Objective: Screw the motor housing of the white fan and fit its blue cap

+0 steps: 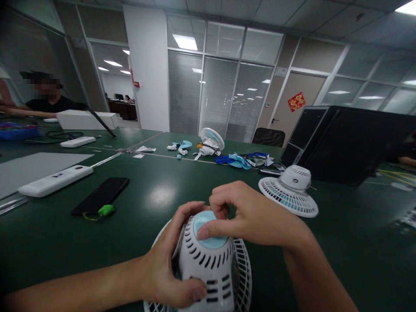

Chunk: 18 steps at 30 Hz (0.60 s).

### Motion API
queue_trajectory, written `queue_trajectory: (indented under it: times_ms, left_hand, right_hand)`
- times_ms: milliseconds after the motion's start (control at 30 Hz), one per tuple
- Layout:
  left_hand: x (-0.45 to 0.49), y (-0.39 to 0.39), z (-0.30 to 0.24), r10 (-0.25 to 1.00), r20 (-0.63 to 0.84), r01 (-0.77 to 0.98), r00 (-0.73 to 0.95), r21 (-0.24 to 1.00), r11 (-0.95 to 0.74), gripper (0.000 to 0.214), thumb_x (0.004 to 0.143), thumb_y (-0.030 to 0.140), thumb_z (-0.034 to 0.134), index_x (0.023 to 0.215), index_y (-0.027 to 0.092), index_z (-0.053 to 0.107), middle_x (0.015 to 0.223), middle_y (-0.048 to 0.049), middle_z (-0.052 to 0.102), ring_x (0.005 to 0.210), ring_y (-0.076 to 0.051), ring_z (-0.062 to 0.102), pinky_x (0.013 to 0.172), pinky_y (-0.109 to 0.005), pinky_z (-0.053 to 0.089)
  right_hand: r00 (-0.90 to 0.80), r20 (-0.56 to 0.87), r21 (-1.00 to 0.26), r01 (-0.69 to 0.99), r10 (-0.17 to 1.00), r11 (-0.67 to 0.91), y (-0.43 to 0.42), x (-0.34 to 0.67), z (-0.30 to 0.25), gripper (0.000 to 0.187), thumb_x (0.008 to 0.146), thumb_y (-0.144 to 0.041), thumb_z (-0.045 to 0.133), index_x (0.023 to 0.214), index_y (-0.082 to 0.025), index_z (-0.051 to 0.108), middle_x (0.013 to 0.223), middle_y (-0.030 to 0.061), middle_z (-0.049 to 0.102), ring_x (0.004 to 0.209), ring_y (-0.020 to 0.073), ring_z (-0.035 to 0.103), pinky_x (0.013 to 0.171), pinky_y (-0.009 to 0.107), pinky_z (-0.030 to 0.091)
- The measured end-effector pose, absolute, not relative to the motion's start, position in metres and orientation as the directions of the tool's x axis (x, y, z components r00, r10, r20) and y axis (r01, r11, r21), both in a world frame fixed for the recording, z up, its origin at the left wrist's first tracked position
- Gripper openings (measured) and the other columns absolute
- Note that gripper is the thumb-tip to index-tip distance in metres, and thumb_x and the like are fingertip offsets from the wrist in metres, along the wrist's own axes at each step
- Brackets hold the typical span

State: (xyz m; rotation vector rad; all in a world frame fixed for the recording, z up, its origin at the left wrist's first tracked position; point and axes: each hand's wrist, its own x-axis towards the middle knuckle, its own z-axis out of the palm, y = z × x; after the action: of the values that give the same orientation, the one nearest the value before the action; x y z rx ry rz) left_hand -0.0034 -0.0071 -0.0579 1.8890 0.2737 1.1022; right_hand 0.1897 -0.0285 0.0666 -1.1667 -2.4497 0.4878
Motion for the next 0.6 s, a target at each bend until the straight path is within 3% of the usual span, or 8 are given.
queue_trajectory:
  times_ms: [67,133,233,367,600]
  left_hand:
    - [-0.003,-0.007,-0.058,0.561,0.596,-0.252,0.575,0.781,-0.571,0.101,0.057,0.044,0.089,0.139,0.024,0.033,0.133,-0.0142,0.054,0.118,-0.038,0.056,0.104,-0.057,0.043]
    - [-0.002,-0.007,-0.057,0.544,0.607,-0.294,0.579,0.778,-0.555,0.099,0.059,0.043,0.088,0.139,0.023,0.033,0.134,-0.0146,0.054,0.12,-0.037,0.055,0.107,-0.056,0.041]
    - [-0.003,-0.008,-0.057,0.545,0.604,-0.307,0.581,0.783,-0.54,0.097,0.062,0.041,0.088,0.14,0.024,0.034,0.136,-0.0135,0.054,0.121,-0.037,0.055,0.109,-0.054,0.04]
    - [-0.004,-0.009,-0.058,0.557,0.591,-0.3,0.584,0.794,-0.529,0.097,0.061,0.039,0.09,0.14,0.026,0.035,0.137,-0.0124,0.053,0.122,-0.037,0.055,0.108,-0.053,0.041]
    - [-0.003,-0.009,-0.058,0.536,0.567,-0.354,0.625,0.818,-0.453,0.097,0.063,0.032,0.089,0.14,0.026,0.031,0.136,-0.0121,0.057,0.124,-0.036,0.055,0.112,-0.054,0.036]
  right_hand:
    - [-0.592,0.193,-0.482,0.638,0.783,0.601,-0.031,0.195,0.07,0.038,0.084,-0.055,0.069,0.072,-0.02,0.062,0.07,-0.0031,0.059,0.067,0.0112,0.054,0.06,0.024,0.04]
    - [-0.64,0.193,-0.524,0.574,0.744,0.629,-0.034,0.199,0.074,0.028,0.086,-0.047,0.071,0.097,-0.022,0.071,0.084,-0.0003,0.065,0.078,0.0132,0.06,0.068,0.024,0.045]
    - [-0.749,0.13,-0.567,0.481,0.649,0.668,-0.037,0.201,0.079,0.034,0.091,-0.038,0.068,0.122,-0.024,0.068,0.103,0.0042,0.065,0.095,0.0152,0.062,0.081,0.027,0.049]
    - [-0.775,0.077,-0.579,0.477,0.627,0.661,-0.035,0.199,0.08,0.033,0.092,-0.035,0.067,0.123,-0.024,0.07,0.104,0.0048,0.063,0.098,0.015,0.062,0.083,0.027,0.049]
    - [-0.746,0.1,-0.642,0.457,0.658,0.616,-0.029,0.204,0.076,0.033,0.084,-0.034,0.076,0.113,-0.018,0.074,0.083,0.0017,0.065,0.072,0.01,0.06,0.067,0.023,0.048]
